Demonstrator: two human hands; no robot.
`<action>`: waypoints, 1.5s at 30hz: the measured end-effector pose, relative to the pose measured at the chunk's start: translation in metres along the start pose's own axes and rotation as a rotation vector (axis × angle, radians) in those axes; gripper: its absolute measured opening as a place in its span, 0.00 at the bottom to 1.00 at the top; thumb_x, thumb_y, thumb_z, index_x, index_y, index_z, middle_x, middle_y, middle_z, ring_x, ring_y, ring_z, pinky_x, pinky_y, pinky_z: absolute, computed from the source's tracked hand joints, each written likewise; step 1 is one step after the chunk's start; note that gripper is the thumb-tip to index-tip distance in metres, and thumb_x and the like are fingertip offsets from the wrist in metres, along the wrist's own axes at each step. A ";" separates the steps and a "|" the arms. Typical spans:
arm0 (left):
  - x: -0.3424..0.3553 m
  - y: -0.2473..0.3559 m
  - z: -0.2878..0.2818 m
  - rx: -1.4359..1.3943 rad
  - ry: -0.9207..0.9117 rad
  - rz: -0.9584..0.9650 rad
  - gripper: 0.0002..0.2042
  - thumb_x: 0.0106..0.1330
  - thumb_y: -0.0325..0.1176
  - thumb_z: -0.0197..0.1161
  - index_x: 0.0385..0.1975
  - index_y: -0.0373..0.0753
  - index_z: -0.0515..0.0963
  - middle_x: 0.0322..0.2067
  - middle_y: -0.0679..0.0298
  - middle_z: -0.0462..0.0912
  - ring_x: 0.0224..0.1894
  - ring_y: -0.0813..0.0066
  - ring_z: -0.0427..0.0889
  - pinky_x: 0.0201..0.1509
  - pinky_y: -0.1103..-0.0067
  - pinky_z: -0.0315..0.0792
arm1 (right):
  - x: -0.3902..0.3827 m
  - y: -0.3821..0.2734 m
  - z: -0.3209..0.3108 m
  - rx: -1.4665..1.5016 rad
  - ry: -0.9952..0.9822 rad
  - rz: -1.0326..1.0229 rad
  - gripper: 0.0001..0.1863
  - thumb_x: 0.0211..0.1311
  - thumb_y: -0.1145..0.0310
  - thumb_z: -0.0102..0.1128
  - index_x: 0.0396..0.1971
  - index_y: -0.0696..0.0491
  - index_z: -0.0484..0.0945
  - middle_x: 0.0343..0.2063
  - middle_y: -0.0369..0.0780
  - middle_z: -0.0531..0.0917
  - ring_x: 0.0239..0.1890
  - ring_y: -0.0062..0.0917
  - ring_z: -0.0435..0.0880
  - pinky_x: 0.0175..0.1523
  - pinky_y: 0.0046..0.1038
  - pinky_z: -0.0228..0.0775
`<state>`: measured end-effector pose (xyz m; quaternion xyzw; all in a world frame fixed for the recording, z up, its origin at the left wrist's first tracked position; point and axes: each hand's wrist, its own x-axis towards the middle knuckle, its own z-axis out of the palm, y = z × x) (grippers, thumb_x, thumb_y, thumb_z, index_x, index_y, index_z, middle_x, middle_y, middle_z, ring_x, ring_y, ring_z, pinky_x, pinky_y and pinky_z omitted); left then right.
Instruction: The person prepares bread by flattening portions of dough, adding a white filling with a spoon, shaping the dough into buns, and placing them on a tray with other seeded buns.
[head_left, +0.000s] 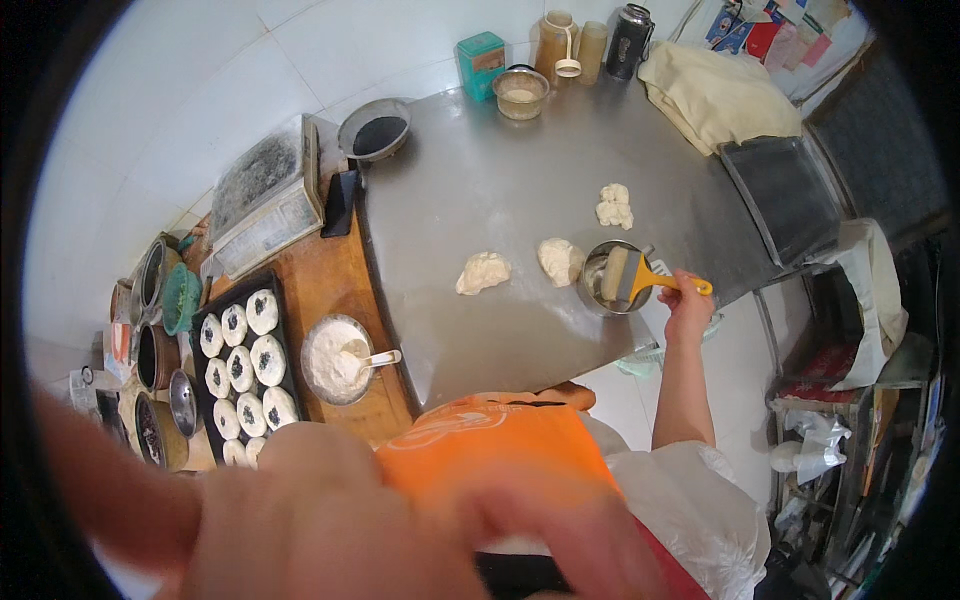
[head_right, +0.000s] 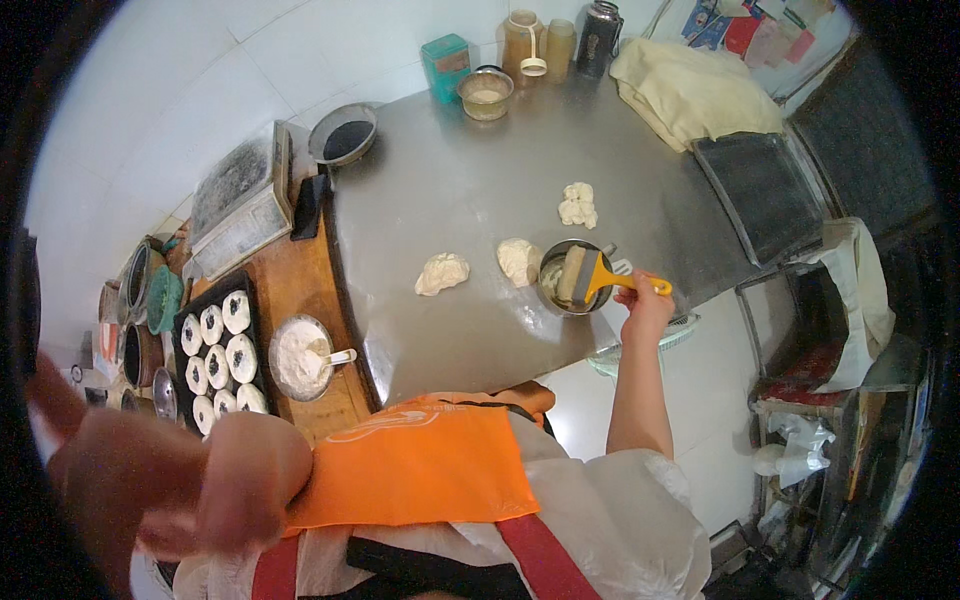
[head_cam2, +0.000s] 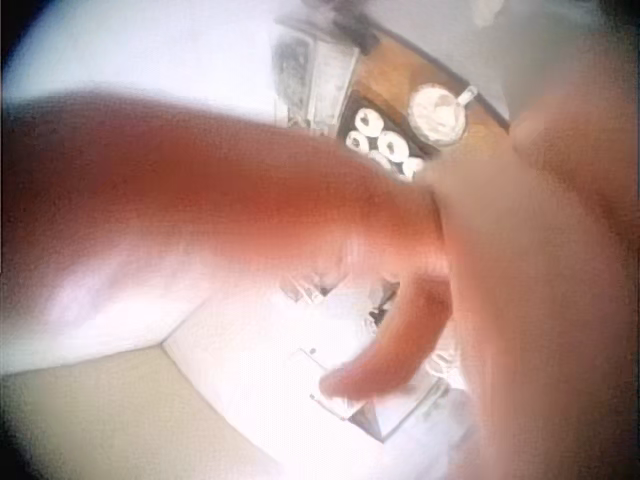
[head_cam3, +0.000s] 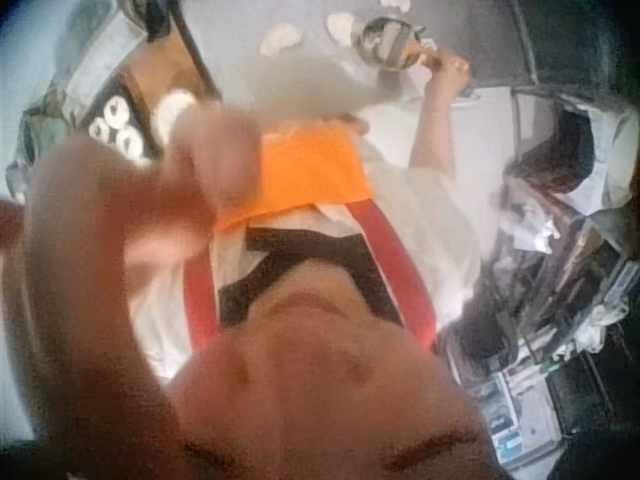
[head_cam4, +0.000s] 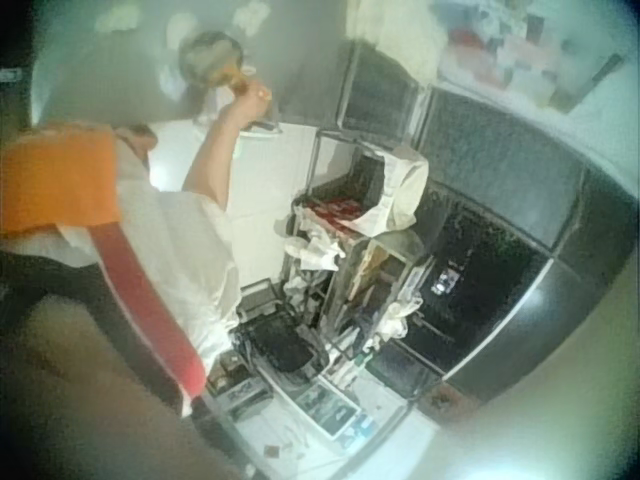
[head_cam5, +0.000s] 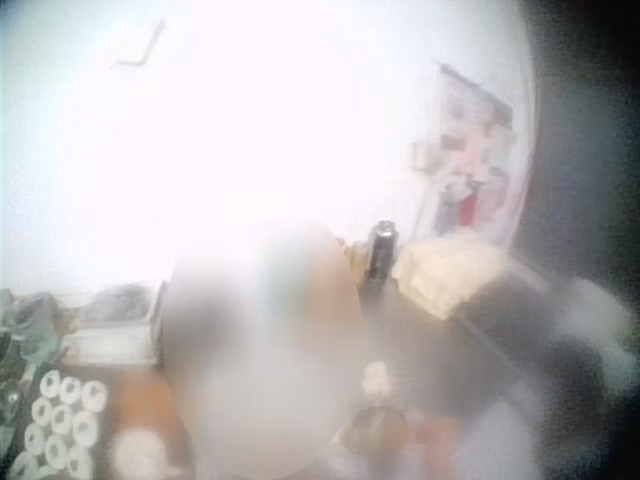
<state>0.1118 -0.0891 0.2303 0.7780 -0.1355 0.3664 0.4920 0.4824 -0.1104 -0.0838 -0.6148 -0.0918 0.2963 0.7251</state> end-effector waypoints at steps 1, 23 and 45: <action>-0.006 -0.009 -0.007 0.038 0.109 -0.068 0.29 0.69 0.59 0.45 0.57 0.41 0.68 0.55 0.64 0.71 0.58 0.67 0.69 0.65 0.65 0.60 | -0.006 -0.005 0.005 0.112 -0.098 0.039 0.06 0.59 0.72 0.63 0.34 0.58 0.78 0.27 0.39 0.81 0.23 0.22 0.79 0.27 0.23 0.75; -0.140 -0.185 -0.020 -1.101 1.190 -0.566 0.39 0.71 0.62 0.38 0.67 0.29 0.54 0.67 0.51 0.61 0.71 0.56 0.58 0.72 0.66 0.56 | -0.061 -0.028 0.028 -1.164 -0.798 -0.785 0.19 0.51 0.86 0.53 0.45 0.60 0.78 0.41 0.48 0.81 0.48 0.39 0.80 0.53 0.37 0.72; -0.173 -0.109 -0.029 -0.650 1.213 -0.483 0.38 0.70 0.63 0.42 0.71 0.40 0.53 0.71 0.57 0.54 0.73 0.62 0.52 0.73 0.64 0.50 | -0.093 0.129 0.225 -1.111 -1.140 -1.046 0.27 0.58 0.55 0.62 0.56 0.49 0.74 0.60 0.48 0.71 0.63 0.43 0.67 0.66 0.45 0.54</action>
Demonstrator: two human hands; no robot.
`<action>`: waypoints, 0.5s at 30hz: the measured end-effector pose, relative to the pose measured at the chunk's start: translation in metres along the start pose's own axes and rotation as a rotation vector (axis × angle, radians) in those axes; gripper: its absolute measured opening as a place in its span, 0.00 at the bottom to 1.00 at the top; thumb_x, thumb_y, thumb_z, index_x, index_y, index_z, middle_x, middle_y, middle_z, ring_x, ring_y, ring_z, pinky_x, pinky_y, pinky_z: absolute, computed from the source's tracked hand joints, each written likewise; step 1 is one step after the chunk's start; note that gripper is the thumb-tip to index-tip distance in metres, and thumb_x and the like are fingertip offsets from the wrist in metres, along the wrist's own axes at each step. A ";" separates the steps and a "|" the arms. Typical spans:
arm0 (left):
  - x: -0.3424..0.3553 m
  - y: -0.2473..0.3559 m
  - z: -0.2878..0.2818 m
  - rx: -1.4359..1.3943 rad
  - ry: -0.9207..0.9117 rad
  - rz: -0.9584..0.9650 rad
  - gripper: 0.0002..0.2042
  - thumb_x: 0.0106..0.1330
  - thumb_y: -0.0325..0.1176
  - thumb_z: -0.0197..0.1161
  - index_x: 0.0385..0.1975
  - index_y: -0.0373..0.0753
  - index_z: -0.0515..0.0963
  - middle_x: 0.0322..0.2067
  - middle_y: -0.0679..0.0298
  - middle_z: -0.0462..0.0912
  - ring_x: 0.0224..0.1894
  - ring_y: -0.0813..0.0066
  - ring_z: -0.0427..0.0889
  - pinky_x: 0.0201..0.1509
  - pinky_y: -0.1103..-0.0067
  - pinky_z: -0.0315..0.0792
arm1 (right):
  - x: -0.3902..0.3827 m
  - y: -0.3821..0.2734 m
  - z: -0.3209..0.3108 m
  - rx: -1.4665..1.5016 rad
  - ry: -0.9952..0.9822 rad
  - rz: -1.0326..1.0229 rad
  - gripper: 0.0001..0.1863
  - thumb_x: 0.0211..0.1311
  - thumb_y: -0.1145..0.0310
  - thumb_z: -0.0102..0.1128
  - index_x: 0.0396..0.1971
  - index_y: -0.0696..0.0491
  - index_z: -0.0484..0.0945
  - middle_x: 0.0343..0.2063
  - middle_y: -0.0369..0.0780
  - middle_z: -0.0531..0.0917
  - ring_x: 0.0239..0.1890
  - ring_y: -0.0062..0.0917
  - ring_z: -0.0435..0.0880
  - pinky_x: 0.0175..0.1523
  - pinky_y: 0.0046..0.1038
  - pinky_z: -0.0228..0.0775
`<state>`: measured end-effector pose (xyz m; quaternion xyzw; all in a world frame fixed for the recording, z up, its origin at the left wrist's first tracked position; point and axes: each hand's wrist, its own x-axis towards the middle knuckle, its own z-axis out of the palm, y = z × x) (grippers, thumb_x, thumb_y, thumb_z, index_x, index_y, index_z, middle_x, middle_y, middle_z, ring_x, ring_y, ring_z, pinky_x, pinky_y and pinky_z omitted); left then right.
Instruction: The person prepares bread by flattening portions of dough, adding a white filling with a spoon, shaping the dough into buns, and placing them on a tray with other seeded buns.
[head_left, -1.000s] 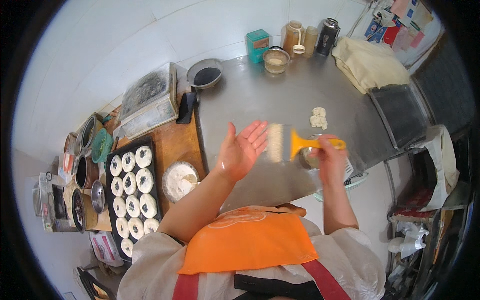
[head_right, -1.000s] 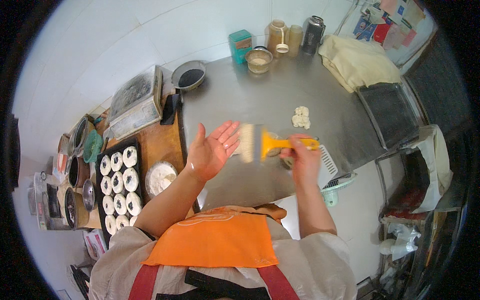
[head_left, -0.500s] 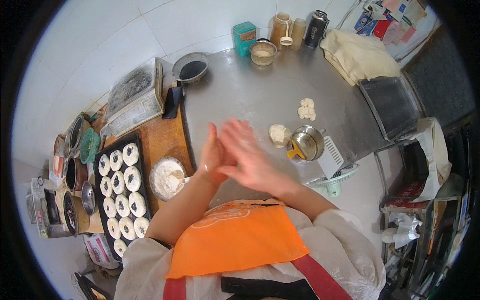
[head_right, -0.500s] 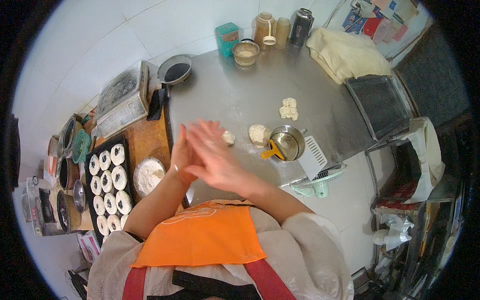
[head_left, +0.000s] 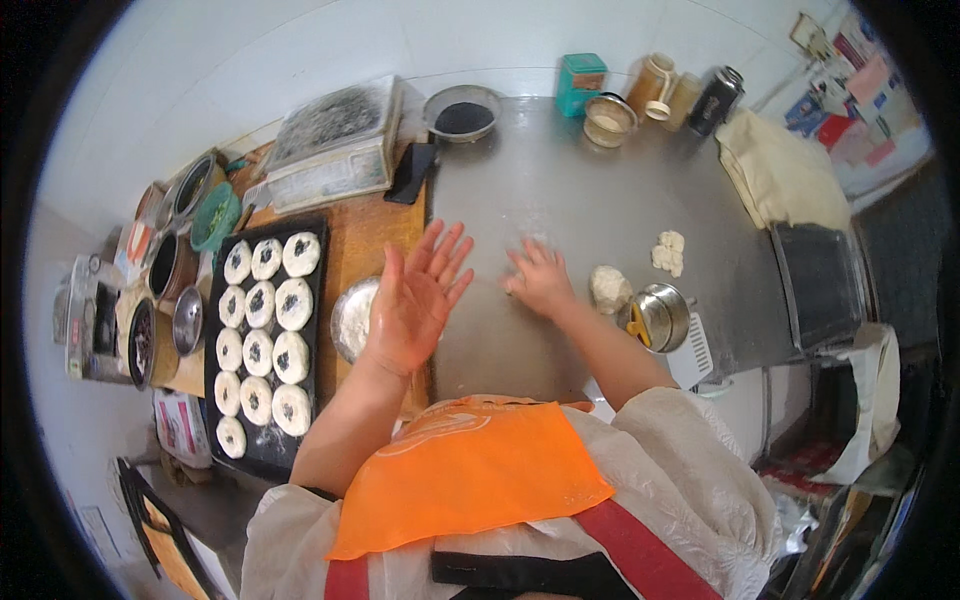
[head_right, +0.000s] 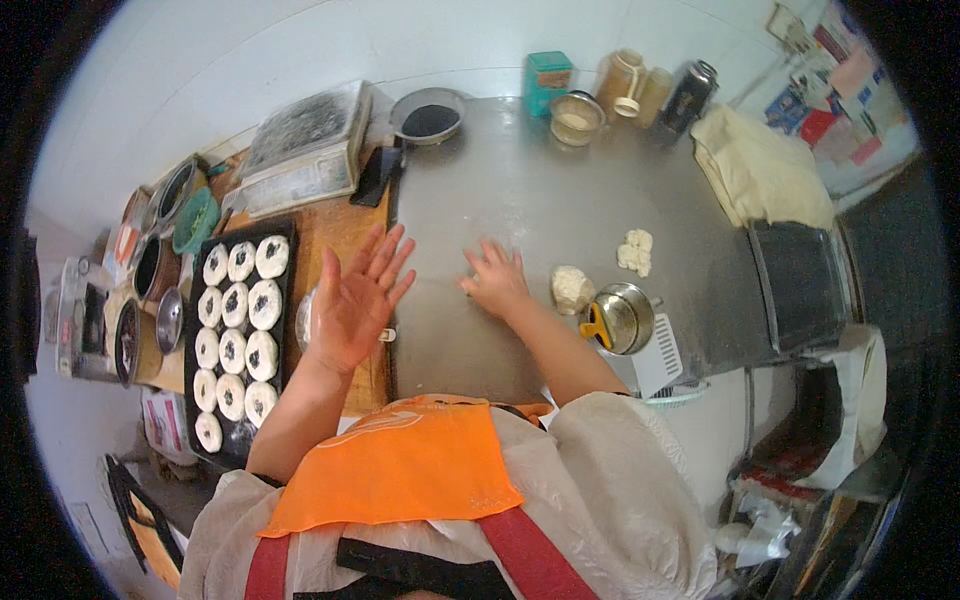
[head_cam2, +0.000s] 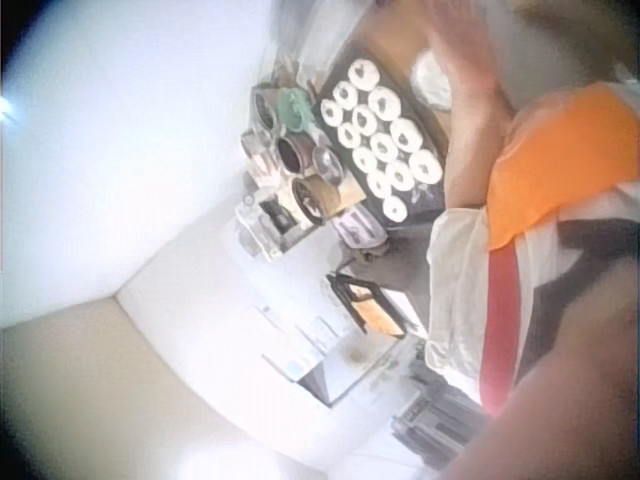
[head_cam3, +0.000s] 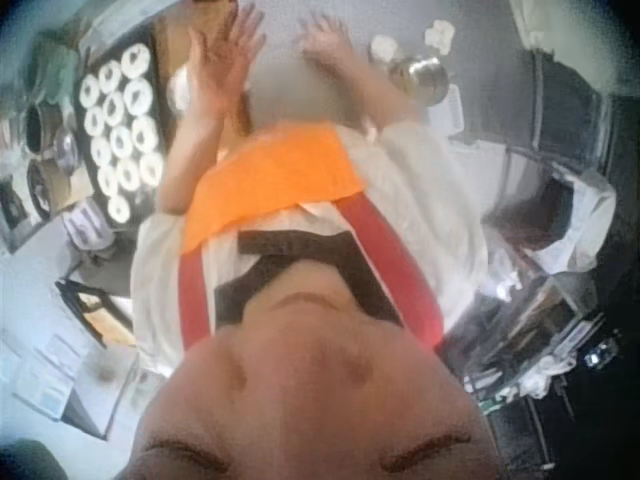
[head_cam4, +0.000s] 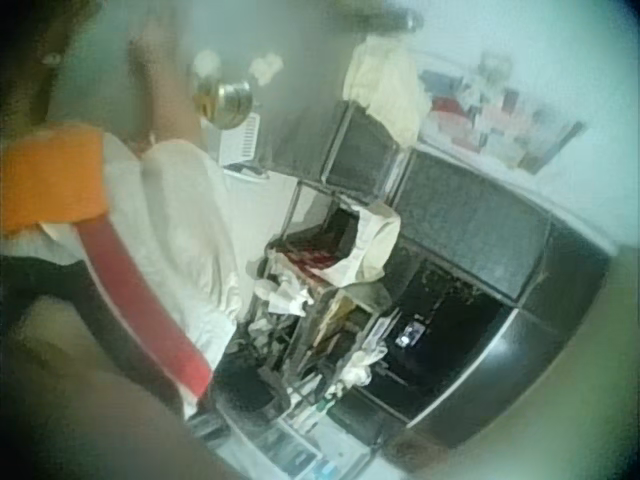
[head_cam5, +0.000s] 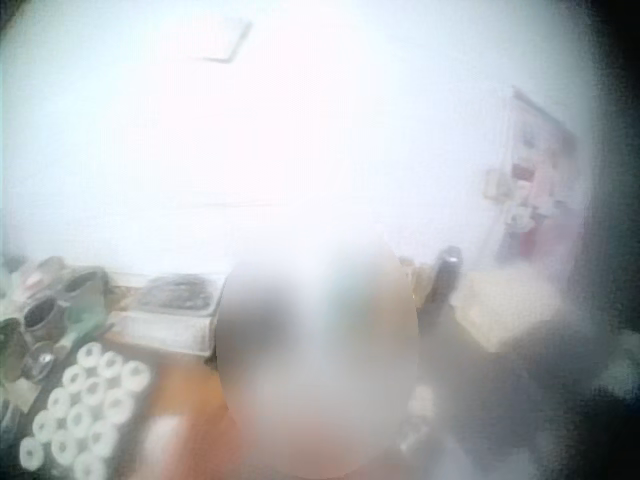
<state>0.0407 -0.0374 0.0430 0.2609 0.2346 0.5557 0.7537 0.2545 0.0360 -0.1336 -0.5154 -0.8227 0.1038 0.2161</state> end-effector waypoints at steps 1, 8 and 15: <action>-0.001 0.006 -0.009 0.063 0.050 0.010 0.38 0.70 0.62 0.43 0.71 0.39 0.51 0.71 0.56 0.54 0.73 0.61 0.52 0.72 0.64 0.52 | -0.022 0.009 0.011 -0.083 -0.122 -0.052 0.25 0.58 0.55 0.62 0.54 0.49 0.75 0.56 0.47 0.76 0.59 0.43 0.72 0.62 0.44 0.61; -0.019 -0.030 -0.036 0.308 0.524 -0.284 0.35 0.73 0.59 0.42 0.70 0.39 0.51 0.69 0.56 0.58 0.70 0.63 0.60 0.69 0.62 0.58 | 0.024 -0.067 -0.016 1.221 0.127 0.564 0.23 0.61 0.53 0.64 0.44 0.58 0.78 0.33 0.39 0.82 0.38 0.22 0.79 0.42 0.26 0.72; -0.006 -0.017 -0.033 0.140 0.647 0.115 0.20 0.73 0.51 0.51 0.51 0.42 0.72 0.41 0.69 0.80 0.41 0.78 0.79 0.44 0.79 0.72 | 0.049 -0.126 -0.038 0.941 0.136 0.073 0.22 0.65 0.54 0.61 0.46 0.60 0.78 0.39 0.44 0.84 0.40 0.25 0.81 0.46 0.28 0.72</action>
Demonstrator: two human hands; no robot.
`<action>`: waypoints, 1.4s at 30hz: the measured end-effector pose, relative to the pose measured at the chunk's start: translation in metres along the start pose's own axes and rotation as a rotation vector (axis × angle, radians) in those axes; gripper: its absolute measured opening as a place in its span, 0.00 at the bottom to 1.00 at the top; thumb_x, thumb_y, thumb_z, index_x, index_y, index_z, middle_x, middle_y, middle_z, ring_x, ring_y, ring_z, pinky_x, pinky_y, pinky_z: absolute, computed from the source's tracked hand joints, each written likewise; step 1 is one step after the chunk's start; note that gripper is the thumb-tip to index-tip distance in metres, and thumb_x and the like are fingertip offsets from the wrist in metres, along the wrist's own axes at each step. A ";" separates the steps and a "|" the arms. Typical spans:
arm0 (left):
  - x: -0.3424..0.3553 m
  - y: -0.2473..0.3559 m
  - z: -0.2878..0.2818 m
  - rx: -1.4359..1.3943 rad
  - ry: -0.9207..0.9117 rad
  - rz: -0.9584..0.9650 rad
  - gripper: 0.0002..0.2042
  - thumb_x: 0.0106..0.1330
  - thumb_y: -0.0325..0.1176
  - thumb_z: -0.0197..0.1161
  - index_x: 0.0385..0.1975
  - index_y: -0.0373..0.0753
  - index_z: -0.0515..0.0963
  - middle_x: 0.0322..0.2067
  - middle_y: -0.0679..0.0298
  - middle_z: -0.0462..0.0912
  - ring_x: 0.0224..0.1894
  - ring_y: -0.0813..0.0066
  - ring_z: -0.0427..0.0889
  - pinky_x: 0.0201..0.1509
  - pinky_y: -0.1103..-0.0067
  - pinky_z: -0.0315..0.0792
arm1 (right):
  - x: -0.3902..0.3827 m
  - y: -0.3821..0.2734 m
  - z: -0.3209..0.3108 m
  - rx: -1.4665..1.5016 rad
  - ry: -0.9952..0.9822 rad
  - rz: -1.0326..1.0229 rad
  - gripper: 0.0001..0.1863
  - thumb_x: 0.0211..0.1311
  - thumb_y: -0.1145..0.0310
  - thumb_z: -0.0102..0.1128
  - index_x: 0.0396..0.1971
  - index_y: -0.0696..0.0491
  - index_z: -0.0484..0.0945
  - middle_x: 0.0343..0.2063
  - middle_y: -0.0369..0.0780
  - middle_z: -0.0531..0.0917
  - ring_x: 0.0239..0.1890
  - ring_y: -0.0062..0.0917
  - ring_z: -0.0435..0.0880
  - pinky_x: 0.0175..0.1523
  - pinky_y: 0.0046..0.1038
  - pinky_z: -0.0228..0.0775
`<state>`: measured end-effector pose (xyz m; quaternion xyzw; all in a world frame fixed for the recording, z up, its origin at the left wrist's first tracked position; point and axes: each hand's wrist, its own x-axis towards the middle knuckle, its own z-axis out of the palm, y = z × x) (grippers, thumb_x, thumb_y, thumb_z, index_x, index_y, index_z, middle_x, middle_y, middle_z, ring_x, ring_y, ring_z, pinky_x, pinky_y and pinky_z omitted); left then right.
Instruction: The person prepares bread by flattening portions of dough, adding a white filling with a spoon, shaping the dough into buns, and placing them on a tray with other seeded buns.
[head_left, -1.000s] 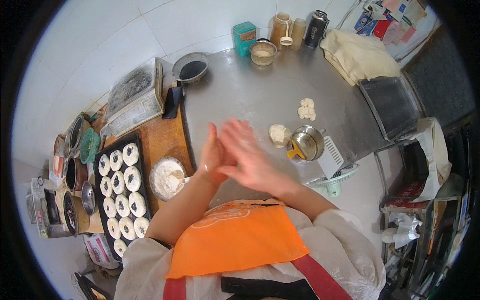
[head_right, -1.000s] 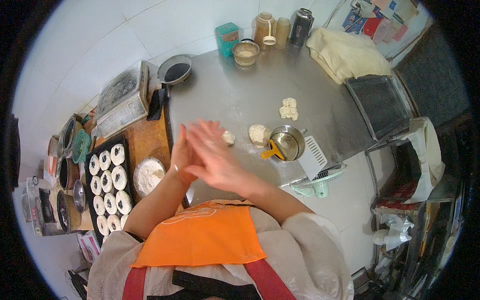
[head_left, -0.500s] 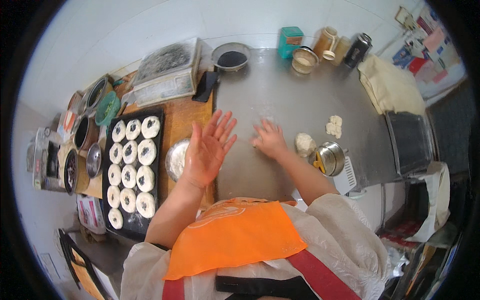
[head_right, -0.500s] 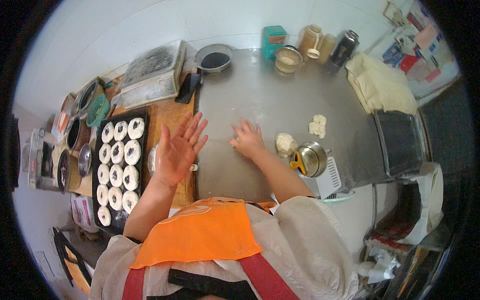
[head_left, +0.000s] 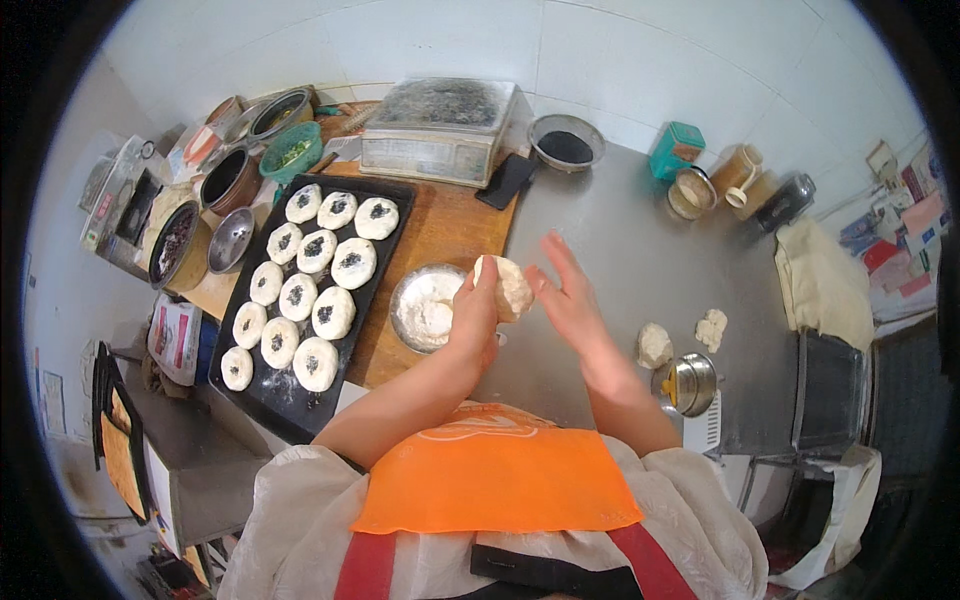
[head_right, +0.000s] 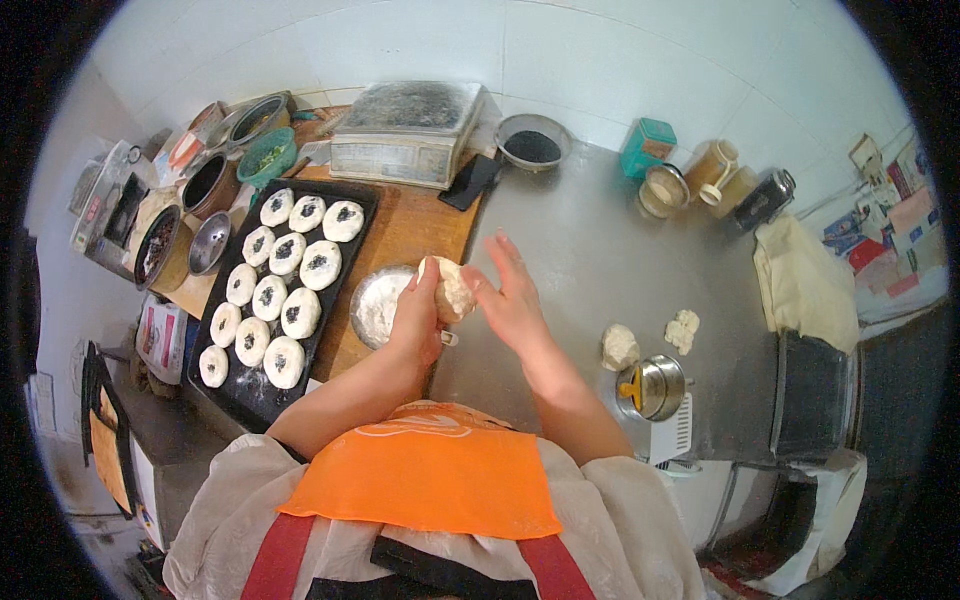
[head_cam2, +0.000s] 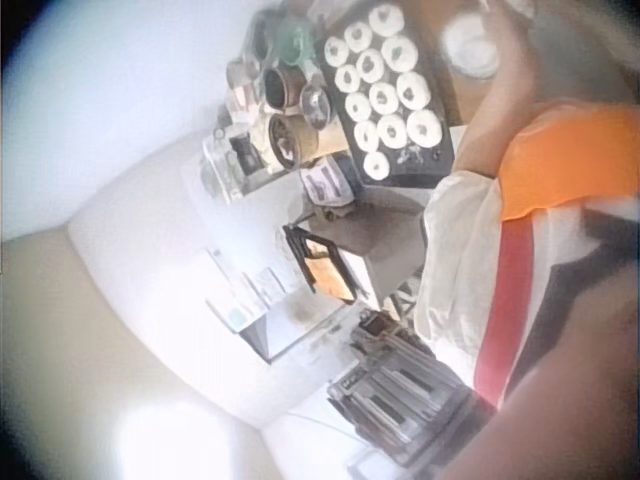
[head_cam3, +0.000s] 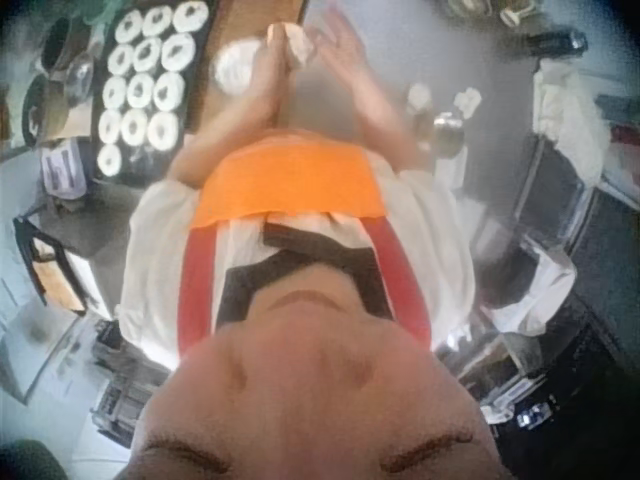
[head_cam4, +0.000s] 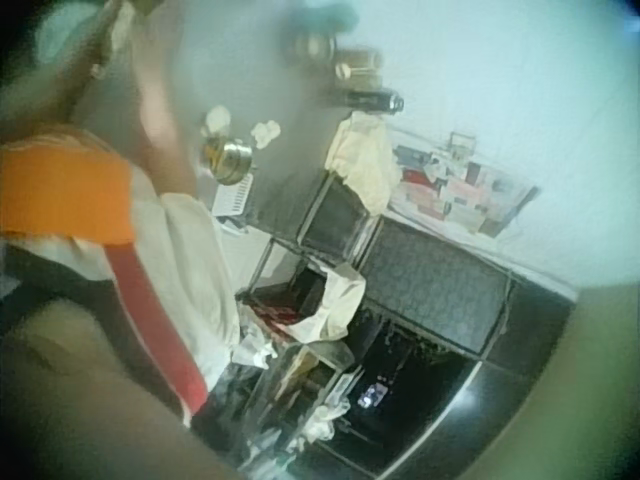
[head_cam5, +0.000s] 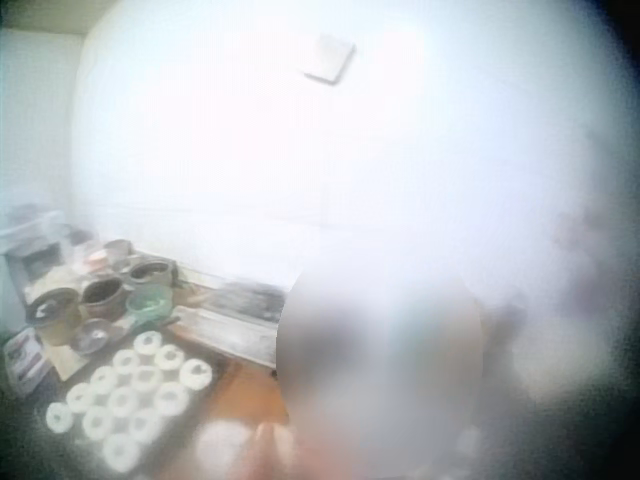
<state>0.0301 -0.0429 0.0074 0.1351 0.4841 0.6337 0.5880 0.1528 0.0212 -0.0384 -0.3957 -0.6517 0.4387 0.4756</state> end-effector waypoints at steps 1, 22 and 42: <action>0.003 -0.002 -0.001 0.026 0.022 0.073 0.19 0.73 0.51 0.51 0.50 0.41 0.72 0.40 0.69 0.80 0.41 0.79 0.79 0.43 0.80 0.71 | 0.001 -0.015 0.012 -0.050 0.117 -0.011 0.21 0.66 0.55 0.60 0.46 0.59 0.78 0.41 0.43 0.84 0.39 0.24 0.80 0.44 0.29 0.72; 0.015 0.026 -0.086 0.191 0.007 -0.082 0.36 0.69 0.65 0.43 0.57 0.34 0.69 0.53 0.57 0.76 0.54 0.65 0.73 0.56 0.63 0.67 | 0.014 -0.083 0.066 0.750 0.160 0.430 0.19 0.70 0.58 0.56 0.27 0.58 0.76 0.26 0.35 0.79 0.23 0.17 0.73 0.29 0.23 0.66; -0.001 0.048 -0.088 0.457 -0.010 0.248 0.27 0.70 0.55 0.54 0.45 0.31 0.78 0.36 0.59 0.81 0.36 0.76 0.78 0.38 0.77 0.72 | 0.009 -0.079 0.091 0.587 -0.104 0.514 0.24 0.67 0.51 0.59 0.17 0.54 0.75 0.19 0.33 0.77 0.21 0.16 0.71 0.26 0.25 0.63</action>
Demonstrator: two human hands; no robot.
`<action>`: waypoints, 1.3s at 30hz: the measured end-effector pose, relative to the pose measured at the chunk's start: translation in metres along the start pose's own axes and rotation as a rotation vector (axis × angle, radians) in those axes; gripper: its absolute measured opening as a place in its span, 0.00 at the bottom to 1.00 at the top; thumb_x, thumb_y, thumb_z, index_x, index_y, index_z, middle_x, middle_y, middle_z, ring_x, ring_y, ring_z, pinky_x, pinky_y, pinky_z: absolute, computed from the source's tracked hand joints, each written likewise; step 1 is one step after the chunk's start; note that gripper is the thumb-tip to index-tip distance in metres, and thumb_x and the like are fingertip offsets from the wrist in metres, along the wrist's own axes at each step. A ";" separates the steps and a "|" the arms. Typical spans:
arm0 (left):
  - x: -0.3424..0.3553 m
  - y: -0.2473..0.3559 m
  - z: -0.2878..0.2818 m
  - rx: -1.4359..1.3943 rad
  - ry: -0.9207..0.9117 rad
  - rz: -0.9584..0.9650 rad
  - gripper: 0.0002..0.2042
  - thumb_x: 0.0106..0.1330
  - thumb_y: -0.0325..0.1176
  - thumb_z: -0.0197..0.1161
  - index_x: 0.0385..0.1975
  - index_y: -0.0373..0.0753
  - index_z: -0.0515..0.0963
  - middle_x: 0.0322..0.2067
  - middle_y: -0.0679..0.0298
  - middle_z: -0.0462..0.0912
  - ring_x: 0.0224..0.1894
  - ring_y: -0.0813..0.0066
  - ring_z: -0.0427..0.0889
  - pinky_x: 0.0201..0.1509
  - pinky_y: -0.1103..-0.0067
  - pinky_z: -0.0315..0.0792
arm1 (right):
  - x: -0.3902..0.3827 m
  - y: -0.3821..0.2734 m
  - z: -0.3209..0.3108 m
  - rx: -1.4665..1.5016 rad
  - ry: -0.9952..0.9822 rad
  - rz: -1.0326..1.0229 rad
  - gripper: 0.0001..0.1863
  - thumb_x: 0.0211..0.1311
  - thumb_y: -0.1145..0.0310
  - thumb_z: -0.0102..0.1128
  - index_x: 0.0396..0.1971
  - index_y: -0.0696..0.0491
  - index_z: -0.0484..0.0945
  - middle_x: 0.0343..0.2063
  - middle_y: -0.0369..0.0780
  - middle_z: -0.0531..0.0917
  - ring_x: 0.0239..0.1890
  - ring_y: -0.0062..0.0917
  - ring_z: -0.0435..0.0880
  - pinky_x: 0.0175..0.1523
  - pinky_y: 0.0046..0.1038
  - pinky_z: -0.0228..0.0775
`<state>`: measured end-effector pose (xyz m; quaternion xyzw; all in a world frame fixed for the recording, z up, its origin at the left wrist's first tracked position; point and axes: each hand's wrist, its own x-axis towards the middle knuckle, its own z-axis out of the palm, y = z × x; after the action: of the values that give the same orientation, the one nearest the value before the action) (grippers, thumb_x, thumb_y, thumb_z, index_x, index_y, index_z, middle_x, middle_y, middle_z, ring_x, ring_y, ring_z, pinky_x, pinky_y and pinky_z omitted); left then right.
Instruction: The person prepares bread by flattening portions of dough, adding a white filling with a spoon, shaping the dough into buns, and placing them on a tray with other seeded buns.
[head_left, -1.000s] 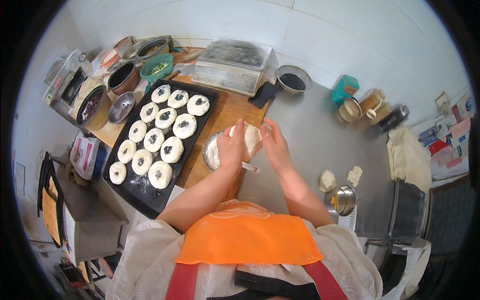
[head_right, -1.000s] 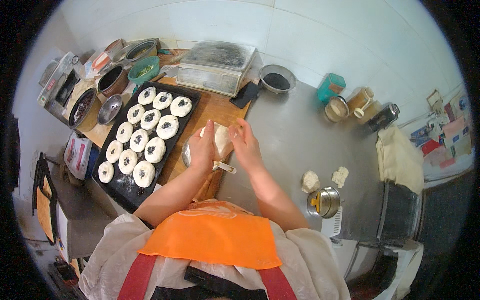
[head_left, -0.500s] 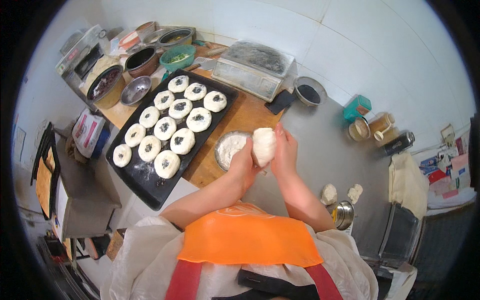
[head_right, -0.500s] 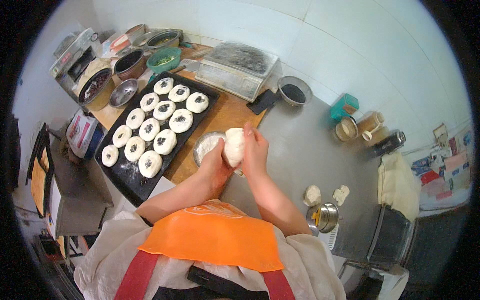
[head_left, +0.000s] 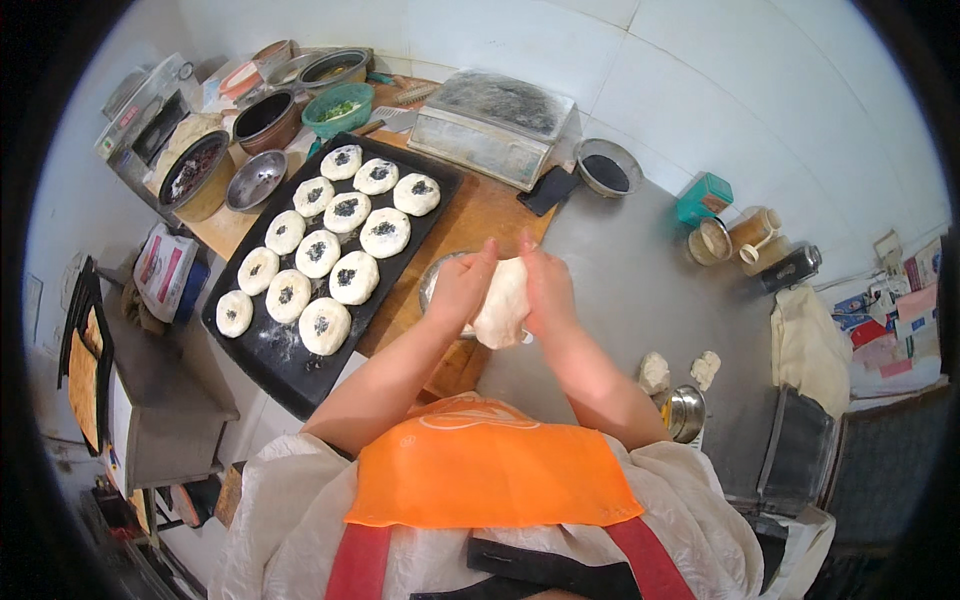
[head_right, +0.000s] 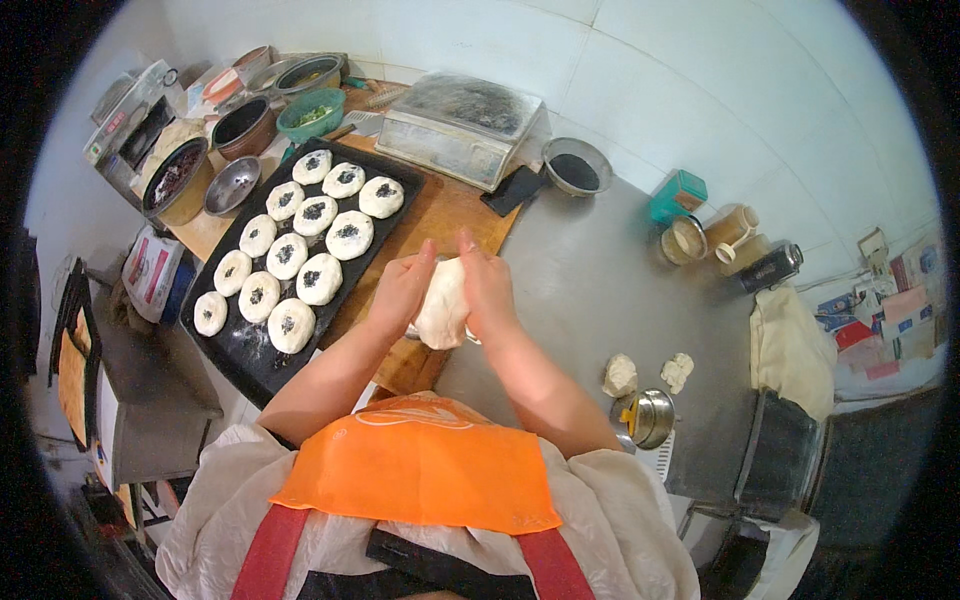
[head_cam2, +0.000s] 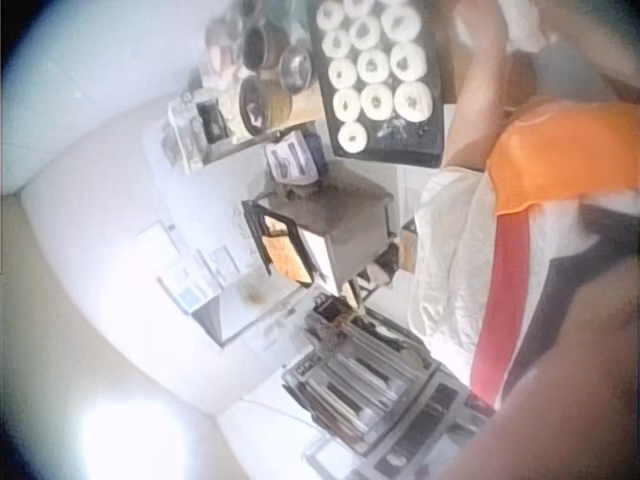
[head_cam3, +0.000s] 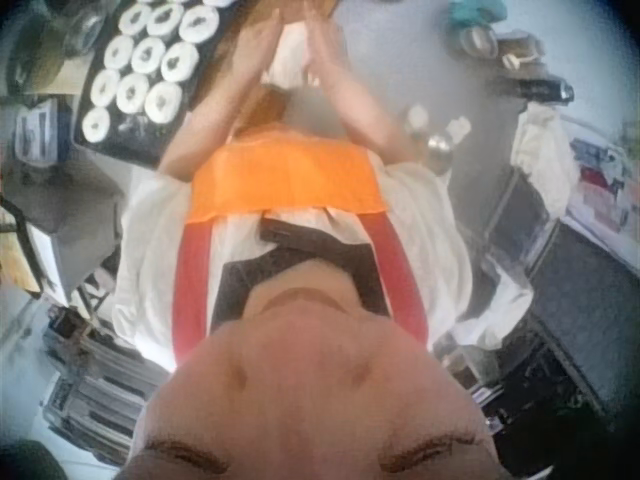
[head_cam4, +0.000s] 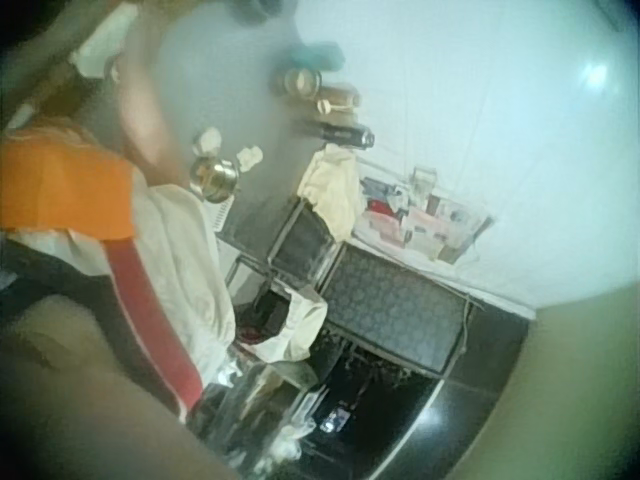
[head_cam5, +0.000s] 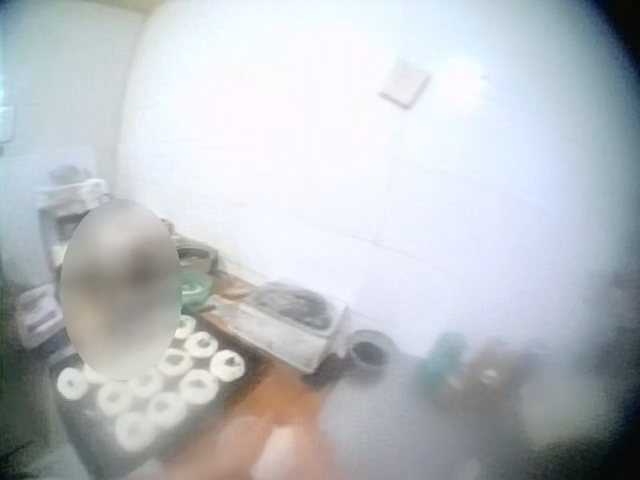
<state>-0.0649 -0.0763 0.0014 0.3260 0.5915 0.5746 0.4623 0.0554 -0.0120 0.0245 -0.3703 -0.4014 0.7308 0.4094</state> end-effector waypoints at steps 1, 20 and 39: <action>0.001 -0.004 -0.005 -0.107 -0.026 -0.059 0.29 0.70 0.58 0.52 0.50 0.32 0.75 0.41 0.57 0.80 0.40 0.73 0.79 0.42 0.75 0.72 | -0.001 -0.005 0.001 0.076 0.001 0.014 0.24 0.67 0.51 0.59 0.16 0.53 0.74 0.19 0.32 0.76 0.20 0.16 0.71 0.26 0.25 0.63; -0.027 0.011 -0.015 0.566 0.124 0.675 0.27 0.70 0.38 0.57 0.65 0.32 0.61 0.60 0.49 0.71 0.62 0.58 0.71 0.65 0.69 0.64 | -0.010 0.002 -0.015 0.261 -0.260 0.228 0.23 0.61 0.63 0.66 0.51 0.59 0.73 0.45 0.40 0.81 0.47 0.27 0.81 0.54 0.32 0.72; 0.010 -0.013 0.002 0.078 0.089 -0.193 0.30 0.70 0.59 0.52 0.33 0.30 0.81 0.27 0.62 0.83 0.29 0.73 0.78 0.37 0.75 0.73 | 0.012 0.036 -0.015 -0.232 -0.012 -0.140 0.17 0.67 0.60 0.58 0.25 0.59 0.76 0.16 0.35 0.75 0.23 0.15 0.68 0.27 0.27 0.62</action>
<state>-0.0648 -0.0679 -0.0128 0.2593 0.6620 0.5177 0.4759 0.0529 -0.0094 -0.0163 -0.3817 -0.5106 0.6514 0.4115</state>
